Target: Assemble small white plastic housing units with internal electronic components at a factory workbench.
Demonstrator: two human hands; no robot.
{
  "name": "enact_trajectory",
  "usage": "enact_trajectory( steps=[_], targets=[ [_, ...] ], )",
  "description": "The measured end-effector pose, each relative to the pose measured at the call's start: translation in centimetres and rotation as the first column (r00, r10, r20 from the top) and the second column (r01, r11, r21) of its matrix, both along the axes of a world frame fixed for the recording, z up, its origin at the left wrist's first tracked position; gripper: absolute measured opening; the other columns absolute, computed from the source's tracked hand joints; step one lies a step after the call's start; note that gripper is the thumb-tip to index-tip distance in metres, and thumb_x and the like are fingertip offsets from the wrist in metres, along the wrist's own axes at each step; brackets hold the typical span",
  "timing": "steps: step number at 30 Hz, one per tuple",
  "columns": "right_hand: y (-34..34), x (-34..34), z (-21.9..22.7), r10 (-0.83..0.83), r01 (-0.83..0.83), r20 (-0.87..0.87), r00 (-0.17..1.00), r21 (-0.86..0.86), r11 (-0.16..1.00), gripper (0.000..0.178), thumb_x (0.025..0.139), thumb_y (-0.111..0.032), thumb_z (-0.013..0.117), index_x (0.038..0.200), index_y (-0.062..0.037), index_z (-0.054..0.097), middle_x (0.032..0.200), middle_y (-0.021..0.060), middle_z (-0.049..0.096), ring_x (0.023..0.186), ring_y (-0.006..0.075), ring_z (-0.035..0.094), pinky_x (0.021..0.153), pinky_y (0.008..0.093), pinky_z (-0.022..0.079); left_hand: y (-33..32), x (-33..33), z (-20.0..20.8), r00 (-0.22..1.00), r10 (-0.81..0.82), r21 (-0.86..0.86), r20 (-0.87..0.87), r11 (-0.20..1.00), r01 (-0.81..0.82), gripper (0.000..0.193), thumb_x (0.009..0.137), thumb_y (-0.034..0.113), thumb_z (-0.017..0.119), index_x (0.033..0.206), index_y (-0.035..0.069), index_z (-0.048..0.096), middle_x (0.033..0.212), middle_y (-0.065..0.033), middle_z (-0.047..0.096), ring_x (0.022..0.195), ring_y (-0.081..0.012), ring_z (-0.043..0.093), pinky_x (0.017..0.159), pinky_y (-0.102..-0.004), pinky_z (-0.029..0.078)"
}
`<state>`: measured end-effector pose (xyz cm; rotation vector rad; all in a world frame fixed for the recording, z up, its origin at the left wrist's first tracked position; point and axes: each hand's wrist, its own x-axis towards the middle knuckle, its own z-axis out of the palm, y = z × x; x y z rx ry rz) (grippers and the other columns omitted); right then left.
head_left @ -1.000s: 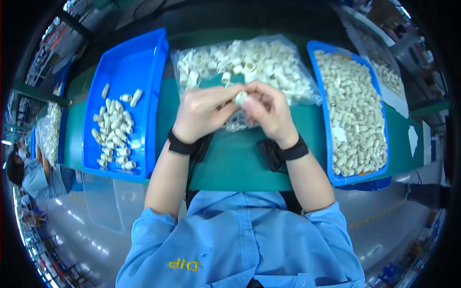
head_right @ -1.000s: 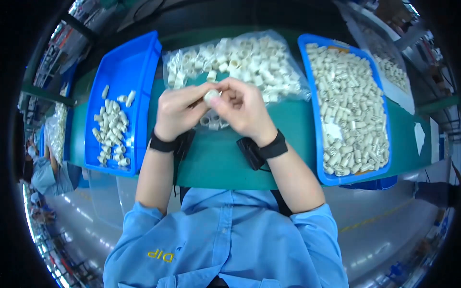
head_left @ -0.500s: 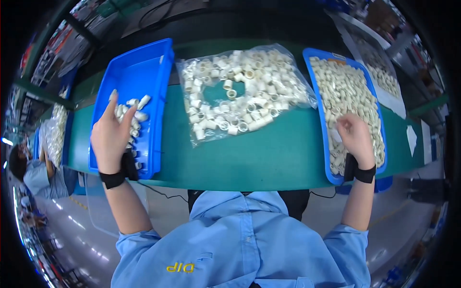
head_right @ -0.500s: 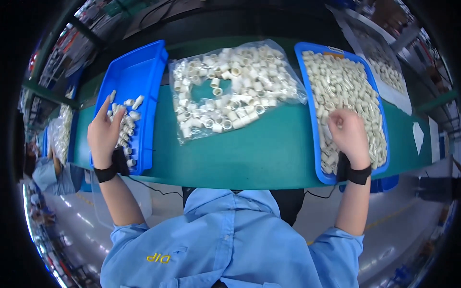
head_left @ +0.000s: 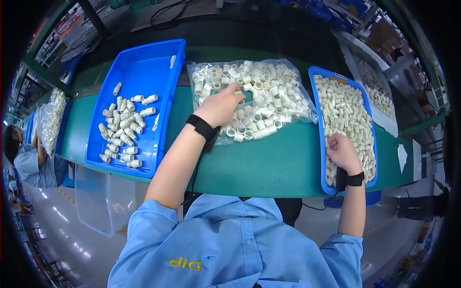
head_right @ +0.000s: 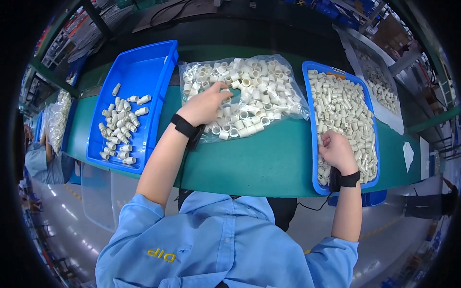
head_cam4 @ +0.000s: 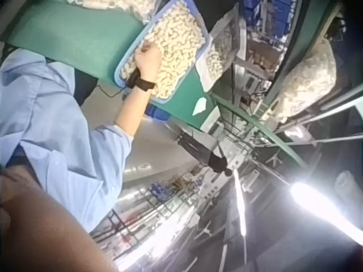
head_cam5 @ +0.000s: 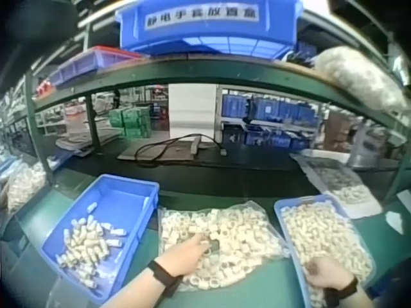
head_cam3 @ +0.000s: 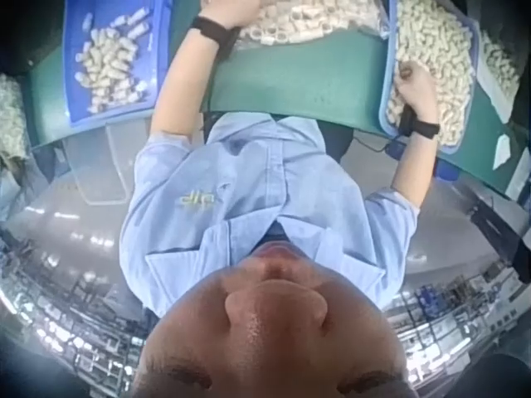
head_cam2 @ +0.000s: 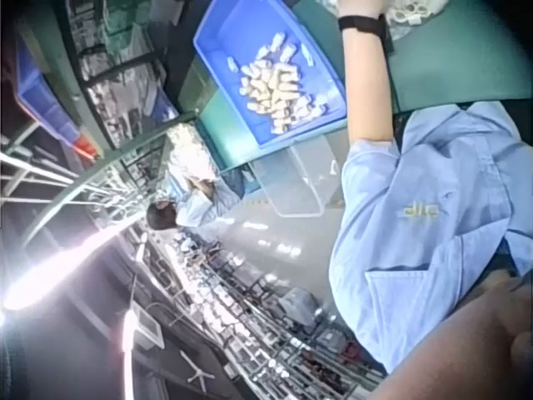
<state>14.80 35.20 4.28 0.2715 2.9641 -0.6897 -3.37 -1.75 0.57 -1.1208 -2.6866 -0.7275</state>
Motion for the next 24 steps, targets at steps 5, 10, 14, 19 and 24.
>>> enact_trajectory(
  steps=[5, 10, 14, 19, 24],
  targets=[
    [-1.4, 0.2, 3.8, -0.132, 0.15, -0.21, 0.969, 0.077, 0.986, 0.021, 0.076, -0.003, 0.074, 0.094, 0.0027, 0.065, 0.075, 0.0082, 0.066, 0.069, 0.0138, 0.064, 0.067, 0.0279, 0.053, -0.4, -0.8, -0.3, 0.977, 0.097, -0.042, 0.189, 0.995, -0.09, 0.036, 0.082, -0.003, 0.06, 0.116, 0.01, 0.064, 0.118, -0.0113, 0.056, 0.106, -0.0324, 0.063, 0.084, -0.0453, 0.053],
    [-11.1, -1.6, 8.9, -0.048, -0.15, -0.518, 0.854, -0.333, 0.931, 0.035, 0.081, 0.005, 0.073, 0.114, 0.0016, 0.066, 0.103, 0.0103, 0.07, 0.083, 0.0138, 0.066, 0.076, 0.027, 0.054, -1.2, 0.8, 1.7, 0.98, 0.159, 0.085, 0.117, 0.982, -0.169, 0.033, 0.081, 0.0, 0.069, 0.112, 0.008, 0.064, 0.106, -0.0098, 0.061, 0.095, -0.0305, 0.067, 0.079, -0.0401, 0.055],
    [-16.2, -5.7, 6.9, 0.221, -0.471, -0.596, 0.772, -0.304, 0.828, 0.037, 0.081, 0.006, 0.074, 0.116, 0.0009, 0.067, 0.114, 0.014, 0.07, 0.1, 0.0169, 0.068, 0.085, 0.0278, 0.054, -0.9, 2.0, 3.4, 0.996, -0.053, 0.511, 0.071, 0.859, 0.009, 0.034, 0.078, 0.001, 0.074, 0.111, 0.006, 0.067, 0.096, -0.0082, 0.066, 0.082, -0.0237, 0.07, 0.07, -0.0313, 0.056],
    [-17.5, -10.0, 1.7, 0.069, -0.552, -0.652, 0.755, -0.575, 0.604, 0.034, 0.079, 0.008, 0.074, 0.112, 0.001, 0.07, 0.11, 0.0165, 0.07, 0.099, 0.0205, 0.069, 0.086, 0.0293, 0.054, 0.1, 2.8, 2.8, 0.979, -0.187, 0.684, 0.084, 0.725, 0.08, 0.034, 0.077, -0.002, 0.074, 0.11, 0.004, 0.071, 0.092, -0.0092, 0.069, 0.075, -0.0162, 0.07, 0.063, -0.0245, 0.055],
    [-16.7, -9.8, -1.9, 0.041, -0.671, -0.825, 0.563, -0.427, 0.606, 0.035, 0.074, 0.009, 0.077, 0.108, 0.003, 0.072, 0.107, 0.0182, 0.069, 0.097, 0.0239, 0.069, 0.086, 0.0309, 0.054, 0.6, 2.9, 2.1, 0.967, -0.226, 0.655, 0.119, 0.75, 0.094, 0.037, 0.075, -0.004, 0.075, 0.111, 0.005, 0.073, 0.087, -0.0079, 0.07, 0.07, -0.0124, 0.069, 0.059, -0.0236, 0.054]
  ],
)
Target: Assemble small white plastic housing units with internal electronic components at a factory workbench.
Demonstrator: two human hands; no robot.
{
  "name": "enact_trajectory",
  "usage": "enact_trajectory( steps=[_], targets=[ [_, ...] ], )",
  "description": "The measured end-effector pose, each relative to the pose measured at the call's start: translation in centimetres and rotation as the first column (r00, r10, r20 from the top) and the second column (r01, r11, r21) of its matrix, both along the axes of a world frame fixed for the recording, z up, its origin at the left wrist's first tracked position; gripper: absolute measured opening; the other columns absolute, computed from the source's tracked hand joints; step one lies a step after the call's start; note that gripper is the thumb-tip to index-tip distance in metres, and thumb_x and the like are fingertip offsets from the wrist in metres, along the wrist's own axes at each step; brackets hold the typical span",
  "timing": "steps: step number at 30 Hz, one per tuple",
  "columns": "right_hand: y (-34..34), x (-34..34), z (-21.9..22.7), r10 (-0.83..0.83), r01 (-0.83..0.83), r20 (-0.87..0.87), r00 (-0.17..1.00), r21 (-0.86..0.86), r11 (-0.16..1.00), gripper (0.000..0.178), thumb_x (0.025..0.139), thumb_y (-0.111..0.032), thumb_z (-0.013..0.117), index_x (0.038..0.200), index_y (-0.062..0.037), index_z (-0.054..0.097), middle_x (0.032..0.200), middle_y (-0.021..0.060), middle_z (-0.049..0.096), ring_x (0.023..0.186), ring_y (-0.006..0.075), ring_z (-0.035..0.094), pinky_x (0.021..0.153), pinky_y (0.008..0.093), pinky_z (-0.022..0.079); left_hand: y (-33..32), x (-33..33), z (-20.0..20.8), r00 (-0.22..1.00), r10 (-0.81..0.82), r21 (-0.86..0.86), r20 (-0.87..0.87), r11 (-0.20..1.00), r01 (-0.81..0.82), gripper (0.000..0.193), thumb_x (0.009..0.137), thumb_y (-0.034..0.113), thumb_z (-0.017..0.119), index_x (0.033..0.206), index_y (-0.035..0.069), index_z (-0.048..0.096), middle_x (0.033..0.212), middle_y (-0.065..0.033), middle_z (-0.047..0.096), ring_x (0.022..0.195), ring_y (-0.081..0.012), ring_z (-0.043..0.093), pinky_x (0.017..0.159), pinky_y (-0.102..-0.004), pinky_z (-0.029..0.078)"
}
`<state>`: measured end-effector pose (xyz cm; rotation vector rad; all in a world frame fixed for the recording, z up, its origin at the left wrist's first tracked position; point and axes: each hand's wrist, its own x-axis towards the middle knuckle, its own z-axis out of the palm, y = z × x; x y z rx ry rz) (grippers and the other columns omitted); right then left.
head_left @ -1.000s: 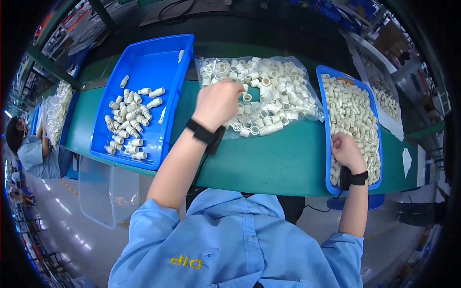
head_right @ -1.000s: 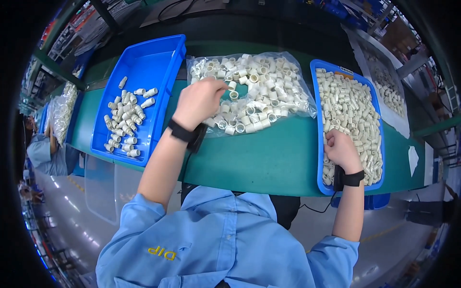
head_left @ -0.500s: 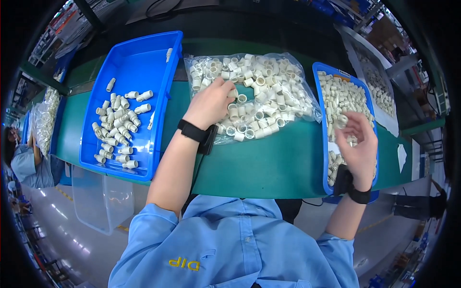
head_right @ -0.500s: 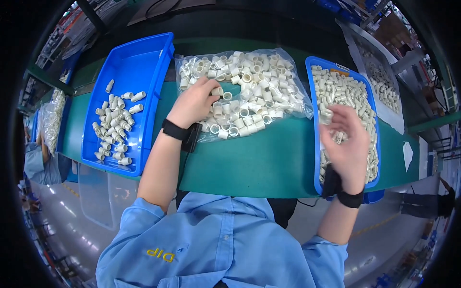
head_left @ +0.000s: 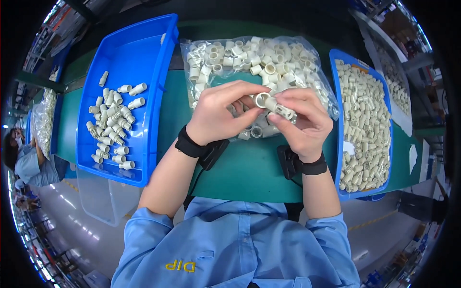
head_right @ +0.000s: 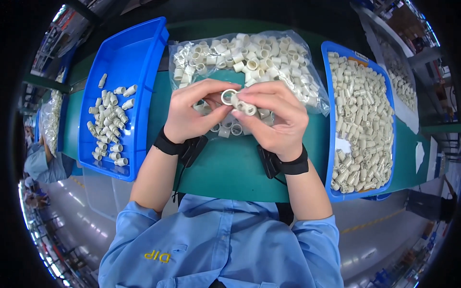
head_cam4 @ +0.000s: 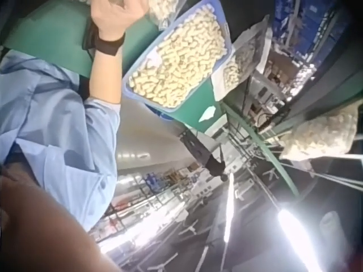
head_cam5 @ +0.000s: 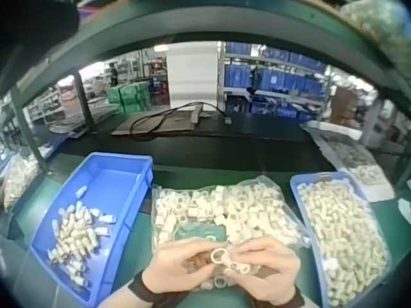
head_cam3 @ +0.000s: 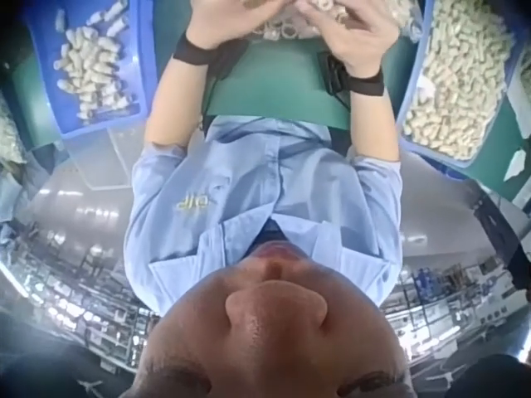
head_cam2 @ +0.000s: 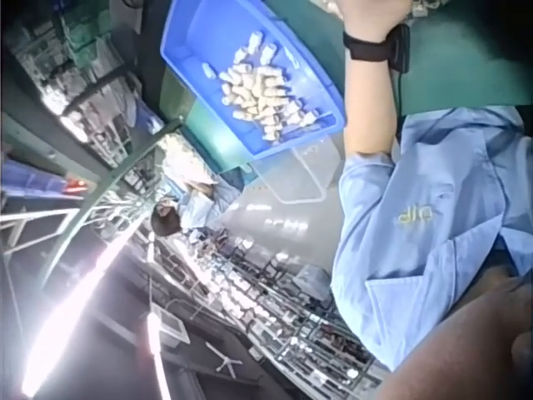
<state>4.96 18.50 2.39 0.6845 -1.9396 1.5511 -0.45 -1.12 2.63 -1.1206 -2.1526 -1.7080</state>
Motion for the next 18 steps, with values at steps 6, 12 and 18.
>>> enact_trajectory(
  steps=[6, 12, 18],
  targets=[
    [-1.1, 1.3, -0.3, -0.019, 0.02, 0.036, 0.999, -0.007, 1.0, 0.036, 0.069, 0.008, 0.08, 0.104, 0.0053, 0.073, 0.105, 0.0185, 0.069, 0.095, 0.0249, 0.068, 0.083, 0.031, 0.055, -0.3, 0.2, -0.1, 0.999, -0.011, -0.078, -0.04, 0.997, 0.008, 0.04, 0.073, -0.005, 0.075, 0.112, 0.006, 0.074, 0.085, -0.0074, 0.07, 0.065, -0.0117, 0.067, 0.058, -0.0241, 0.054],
    [-0.6, 1.3, -0.7, -0.079, 0.079, -0.055, 0.995, 0.004, 0.997, 0.035, 0.07, 0.008, 0.079, 0.104, 0.0062, 0.073, 0.104, 0.0203, 0.069, 0.095, 0.0251, 0.069, 0.082, 0.0312, 0.055, -0.1, -0.2, -0.4, 0.99, 0.0, -0.102, -0.145, 0.995, -0.015, 0.042, 0.071, -0.008, 0.076, 0.111, 0.006, 0.074, 0.088, -0.0074, 0.071, 0.065, -0.011, 0.067, 0.057, -0.0228, 0.054],
    [-0.9, 1.3, -1.5, -0.11, 0.102, -0.117, 0.987, -0.07, 0.992, 0.032, 0.072, 0.006, 0.081, 0.102, 0.005, 0.069, 0.104, 0.0201, 0.069, 0.09, 0.0247, 0.069, 0.077, 0.0303, 0.057, 0.2, -0.3, -0.8, 0.989, -0.006, -0.039, -0.15, 0.999, 0.0, 0.042, 0.068, -0.01, 0.077, 0.107, 0.005, 0.075, 0.091, -0.0066, 0.072, 0.067, -0.01, 0.066, 0.056, -0.0213, 0.054]
  ],
)
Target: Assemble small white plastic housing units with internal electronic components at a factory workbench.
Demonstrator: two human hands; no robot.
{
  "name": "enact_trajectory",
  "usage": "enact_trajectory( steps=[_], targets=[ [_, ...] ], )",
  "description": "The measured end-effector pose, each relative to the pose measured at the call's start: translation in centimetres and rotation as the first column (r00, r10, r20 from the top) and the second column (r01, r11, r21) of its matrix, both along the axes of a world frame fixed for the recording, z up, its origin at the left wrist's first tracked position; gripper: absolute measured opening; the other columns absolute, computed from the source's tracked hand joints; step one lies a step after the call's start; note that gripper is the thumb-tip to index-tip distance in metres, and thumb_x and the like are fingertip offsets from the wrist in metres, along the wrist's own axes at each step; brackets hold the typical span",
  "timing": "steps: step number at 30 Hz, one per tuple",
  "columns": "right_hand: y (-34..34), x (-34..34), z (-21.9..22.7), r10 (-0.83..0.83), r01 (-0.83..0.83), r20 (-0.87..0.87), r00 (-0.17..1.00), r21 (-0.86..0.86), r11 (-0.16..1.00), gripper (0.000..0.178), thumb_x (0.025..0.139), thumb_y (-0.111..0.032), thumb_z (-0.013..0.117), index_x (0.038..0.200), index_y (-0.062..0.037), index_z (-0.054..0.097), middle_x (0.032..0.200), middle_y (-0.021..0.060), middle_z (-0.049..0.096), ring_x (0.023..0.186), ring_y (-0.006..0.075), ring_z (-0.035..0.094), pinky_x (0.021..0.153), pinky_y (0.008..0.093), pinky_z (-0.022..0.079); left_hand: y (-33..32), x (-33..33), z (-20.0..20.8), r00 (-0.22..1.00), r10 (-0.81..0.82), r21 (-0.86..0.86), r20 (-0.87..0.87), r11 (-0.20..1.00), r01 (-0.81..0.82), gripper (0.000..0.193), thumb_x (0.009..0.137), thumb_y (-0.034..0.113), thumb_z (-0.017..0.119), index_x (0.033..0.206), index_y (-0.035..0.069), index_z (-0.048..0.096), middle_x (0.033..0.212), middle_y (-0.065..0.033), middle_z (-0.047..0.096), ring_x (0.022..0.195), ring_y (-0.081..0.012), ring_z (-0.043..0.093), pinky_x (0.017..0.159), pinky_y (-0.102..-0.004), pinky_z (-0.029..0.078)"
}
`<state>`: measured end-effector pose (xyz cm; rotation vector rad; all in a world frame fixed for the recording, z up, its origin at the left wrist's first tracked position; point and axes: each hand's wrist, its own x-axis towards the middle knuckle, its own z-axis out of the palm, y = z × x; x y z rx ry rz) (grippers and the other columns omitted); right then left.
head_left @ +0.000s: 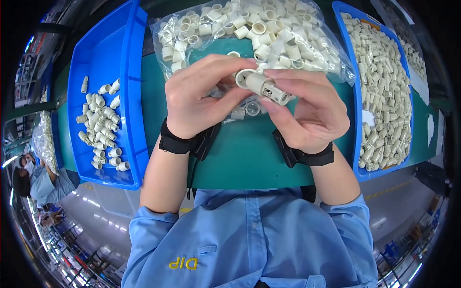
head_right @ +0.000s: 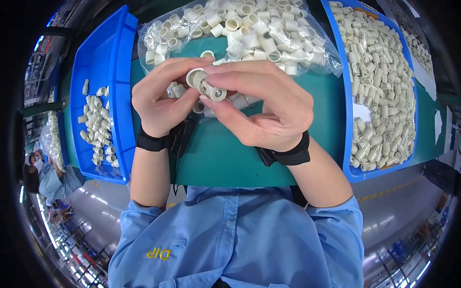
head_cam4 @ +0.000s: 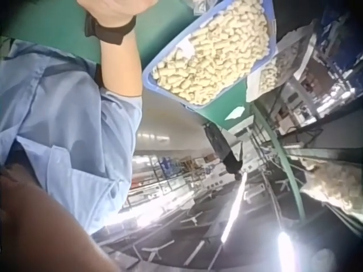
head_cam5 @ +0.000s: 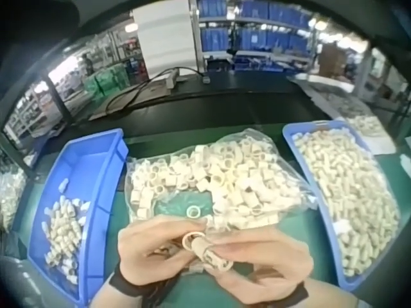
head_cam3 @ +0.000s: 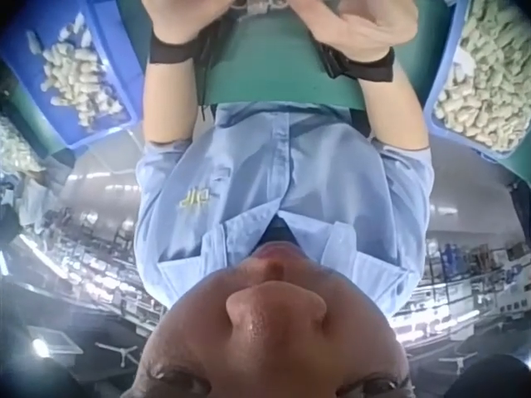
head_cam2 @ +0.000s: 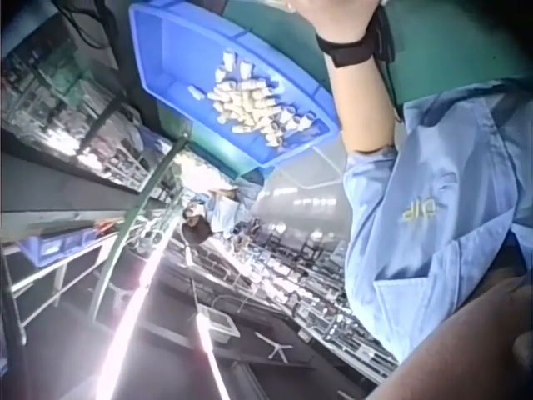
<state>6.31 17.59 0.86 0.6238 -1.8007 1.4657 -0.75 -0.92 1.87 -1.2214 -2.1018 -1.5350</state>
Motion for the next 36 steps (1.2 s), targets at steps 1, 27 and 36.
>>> enact_trajectory(
  steps=[1, 27, 36],
  targets=[
    [-0.1, -0.1, -0.1, 0.0, 0.0, 0.005, 1.0, -0.002, 1.0, 0.032, 0.072, 0.006, 0.081, 0.102, 0.005, 0.069, 0.104, 0.0201, 0.069, 0.09, 0.0247, 0.069, 0.077, 0.0303, 0.057, 0.0, 0.0, 0.0, 1.0, 0.0, -0.002, 0.005, 1.0, 0.0, 0.042, 0.068, -0.01, 0.077, 0.107, 0.005, 0.075, 0.091, -0.0066, 0.072, 0.067, -0.01, 0.066, 0.056, -0.0213, 0.054],
    [-0.2, -0.3, 0.6, -0.149, 0.18, -0.16, 0.976, 0.199, 0.963, 0.028, 0.065, 0.007, 0.084, 0.086, 0.0029, 0.066, 0.087, 0.0147, 0.067, 0.073, 0.0179, 0.063, 0.061, 0.0244, 0.051, 0.5, -0.5, -0.9, 0.965, 0.04, -0.055, -0.258, 0.997, -0.056, 0.039, 0.067, -0.011, 0.075, 0.102, 0.004, 0.075, 0.098, -0.0062, 0.074, 0.069, -0.0107, 0.068, 0.055, -0.0207, 0.055],
    [-1.7, 1.7, 3.9, -0.259, 0.23, 0.262, 0.93, 0.139, 0.963, 0.019, 0.079, -0.005, 0.08, 0.088, -0.0027, 0.064, 0.074, 0.0061, 0.06, 0.06, 0.01, 0.055, 0.055, 0.021, 0.042, 0.4, -0.7, -1.3, 0.957, 0.041, -0.071, -0.288, 0.995, -0.064, 0.037, 0.068, -0.01, 0.078, 0.101, 0.005, 0.075, 0.09, -0.005, 0.072, 0.068, -0.0102, 0.067, 0.055, -0.0206, 0.054]
  ],
)
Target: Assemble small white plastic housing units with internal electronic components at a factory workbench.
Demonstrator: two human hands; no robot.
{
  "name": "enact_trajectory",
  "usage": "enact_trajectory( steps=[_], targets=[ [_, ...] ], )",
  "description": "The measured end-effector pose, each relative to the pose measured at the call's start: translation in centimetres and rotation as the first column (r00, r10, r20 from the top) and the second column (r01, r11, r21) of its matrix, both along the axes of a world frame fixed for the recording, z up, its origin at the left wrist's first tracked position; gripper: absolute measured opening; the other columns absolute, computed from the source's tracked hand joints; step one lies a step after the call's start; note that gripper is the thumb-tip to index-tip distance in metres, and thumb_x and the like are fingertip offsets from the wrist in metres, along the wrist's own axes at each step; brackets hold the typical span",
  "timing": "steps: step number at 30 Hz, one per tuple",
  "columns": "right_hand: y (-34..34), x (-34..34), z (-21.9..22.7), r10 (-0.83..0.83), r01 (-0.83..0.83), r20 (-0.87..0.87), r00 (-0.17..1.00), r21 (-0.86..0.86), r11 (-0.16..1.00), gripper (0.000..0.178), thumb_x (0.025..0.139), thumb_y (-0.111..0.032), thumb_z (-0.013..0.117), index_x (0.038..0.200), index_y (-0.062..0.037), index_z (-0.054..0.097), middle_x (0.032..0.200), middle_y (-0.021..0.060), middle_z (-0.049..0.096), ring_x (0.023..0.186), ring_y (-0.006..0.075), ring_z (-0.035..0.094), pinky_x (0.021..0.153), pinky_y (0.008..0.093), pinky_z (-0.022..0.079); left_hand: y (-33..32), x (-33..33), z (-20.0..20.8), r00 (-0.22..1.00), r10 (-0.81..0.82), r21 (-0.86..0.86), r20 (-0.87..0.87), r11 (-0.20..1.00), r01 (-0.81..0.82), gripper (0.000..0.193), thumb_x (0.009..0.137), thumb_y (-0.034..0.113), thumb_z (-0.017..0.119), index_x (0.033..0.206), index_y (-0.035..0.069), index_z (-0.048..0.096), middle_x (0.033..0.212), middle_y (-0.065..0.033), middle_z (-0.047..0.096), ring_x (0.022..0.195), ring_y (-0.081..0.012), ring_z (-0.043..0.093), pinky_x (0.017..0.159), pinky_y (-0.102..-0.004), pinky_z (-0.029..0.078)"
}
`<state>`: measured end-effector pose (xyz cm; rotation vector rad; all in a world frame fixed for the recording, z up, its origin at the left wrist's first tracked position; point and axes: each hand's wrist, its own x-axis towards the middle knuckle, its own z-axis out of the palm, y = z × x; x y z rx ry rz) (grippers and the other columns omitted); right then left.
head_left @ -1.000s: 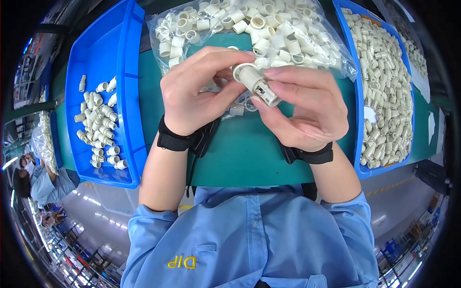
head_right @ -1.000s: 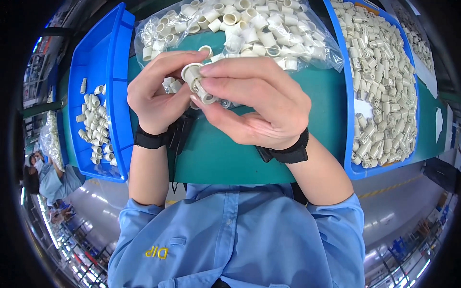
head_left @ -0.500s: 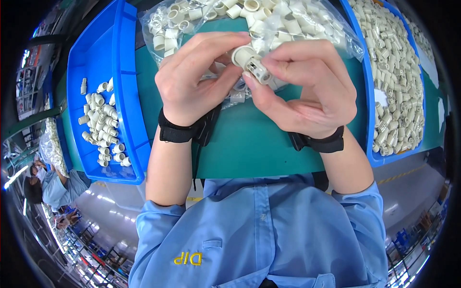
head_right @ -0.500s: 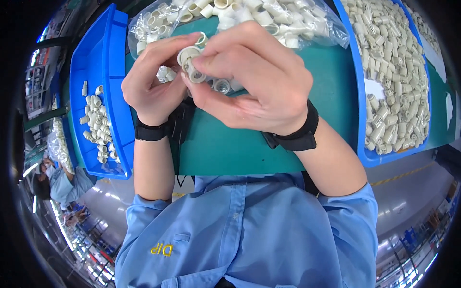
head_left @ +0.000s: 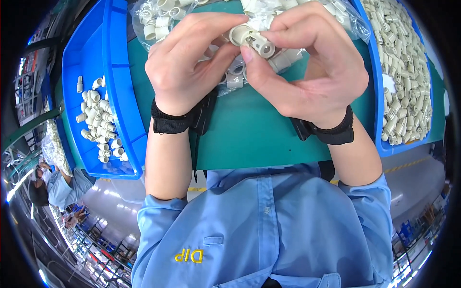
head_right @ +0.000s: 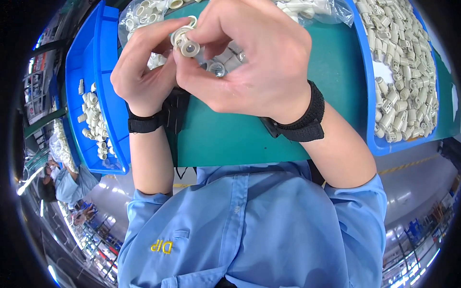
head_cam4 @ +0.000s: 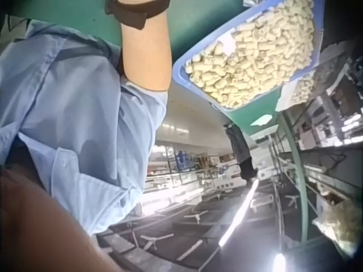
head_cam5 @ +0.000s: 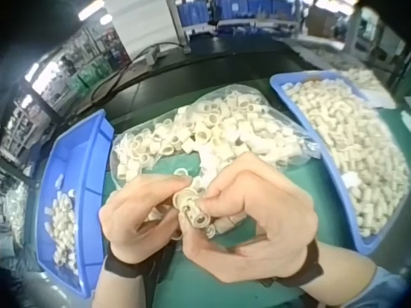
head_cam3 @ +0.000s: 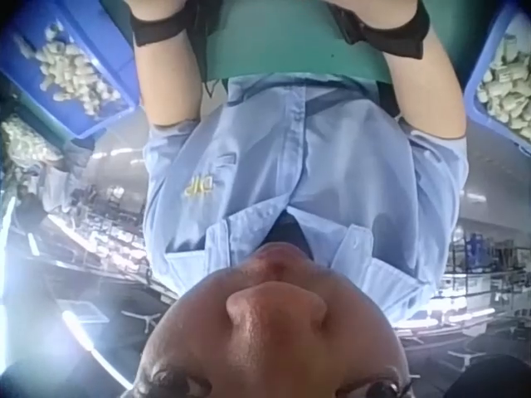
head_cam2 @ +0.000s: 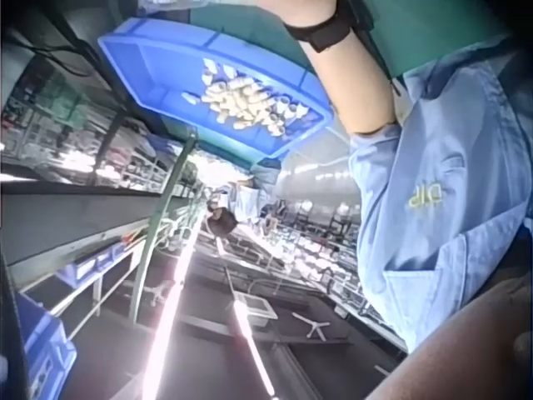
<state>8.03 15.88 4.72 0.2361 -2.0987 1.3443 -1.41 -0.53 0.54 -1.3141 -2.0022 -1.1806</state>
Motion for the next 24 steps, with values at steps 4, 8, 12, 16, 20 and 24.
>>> enact_trajectory(
  steps=[4, 8, 12, 16, 20, 24],
  targets=[
    [0.8, -1.4, -1.7, 0.04, -0.031, -0.161, 0.986, 0.054, 0.998, 0.024, 0.07, 0.001, 0.084, 0.083, -0.0043, 0.064, 0.074, 0.0079, 0.062, 0.06, 0.014, 0.059, 0.055, 0.0224, 0.045, -0.1, 0.6, 0.1, 0.995, 0.033, -0.072, 0.091, 0.997, -0.026, 0.028, 0.079, -0.007, 0.076, 0.107, -0.004, 0.072, 0.098, -0.0091, 0.073, 0.078, -0.0118, 0.067, 0.065, -0.0219, 0.053],
    [0.1, -0.2, -0.3, 0.059, -0.044, 0.097, 0.994, -0.151, 0.988, 0.023, 0.071, 0.0, 0.084, 0.084, -0.0046, 0.065, 0.074, 0.0067, 0.062, 0.062, 0.0145, 0.061, 0.056, 0.0229, 0.047, -0.5, 0.1, -0.8, 0.975, -0.031, 0.058, 0.218, 0.998, 0.019, 0.029, 0.082, -0.006, 0.076, 0.11, -0.005, 0.07, 0.1, -0.011, 0.073, 0.081, -0.0131, 0.067, 0.068, -0.0235, 0.054],
    [0.5, -0.7, -1.0, 0.053, -0.031, -0.158, 0.986, 0.138, 0.99, 0.024, 0.071, 0.0, 0.084, 0.085, -0.0048, 0.065, 0.074, 0.0073, 0.062, 0.063, 0.0159, 0.063, 0.056, 0.0236, 0.048, 0.2, 0.3, -0.5, 0.963, -0.066, 0.123, 0.262, 0.992, 0.035, 0.038, 0.068, -0.01, 0.078, 0.103, 0.005, 0.075, 0.088, -0.0043, 0.071, 0.068, -0.0087, 0.065, 0.056, -0.0195, 0.052],
    [0.5, -1.1, -3.1, 0.12, -0.101, -0.263, 0.957, 0.083, 0.991, 0.03, 0.067, 0.006, 0.084, 0.089, 0.0024, 0.065, 0.082, 0.0102, 0.065, 0.069, 0.0147, 0.062, 0.056, 0.023, 0.047, 0.2, 0.5, -0.3, 0.961, -0.077, 0.119, 0.265, 0.992, 0.047, 0.039, 0.068, -0.011, 0.077, 0.105, 0.004, 0.075, 0.086, -0.0042, 0.07, 0.068, -0.0079, 0.064, 0.057, -0.0191, 0.05],
    [0.8, -1.2, -3.2, 0.14, -0.089, -0.34, 0.93, 0.164, 0.983, 0.032, 0.066, 0.006, 0.084, 0.091, 0.0019, 0.065, 0.081, 0.0091, 0.064, 0.066, 0.0146, 0.06, 0.055, 0.0229, 0.046, 0.4, 0.5, -0.1, 0.954, -0.104, 0.153, 0.282, 0.986, 0.062, 0.041, 0.069, -0.012, 0.075, 0.107, 0.003, 0.074, 0.087, -0.0052, 0.07, 0.069, -0.0084, 0.065, 0.058, -0.0199, 0.051],
    [1.0, -1.4, -4.1, 0.111, -0.04, -0.453, 0.885, 0.165, 0.986, 0.034, 0.065, 0.007, 0.084, 0.092, 0.0017, 0.065, 0.08, 0.0096, 0.064, 0.066, 0.0151, 0.06, 0.055, 0.023, 0.046, -0.1, 0.5, -0.2, 0.955, -0.089, 0.099, 0.284, 0.993, 0.063, 0.04, 0.07, -0.012, 0.073, 0.108, 0.002, 0.074, 0.088, -0.0056, 0.071, 0.071, -0.0087, 0.066, 0.059, -0.0201, 0.052]
  ],
)
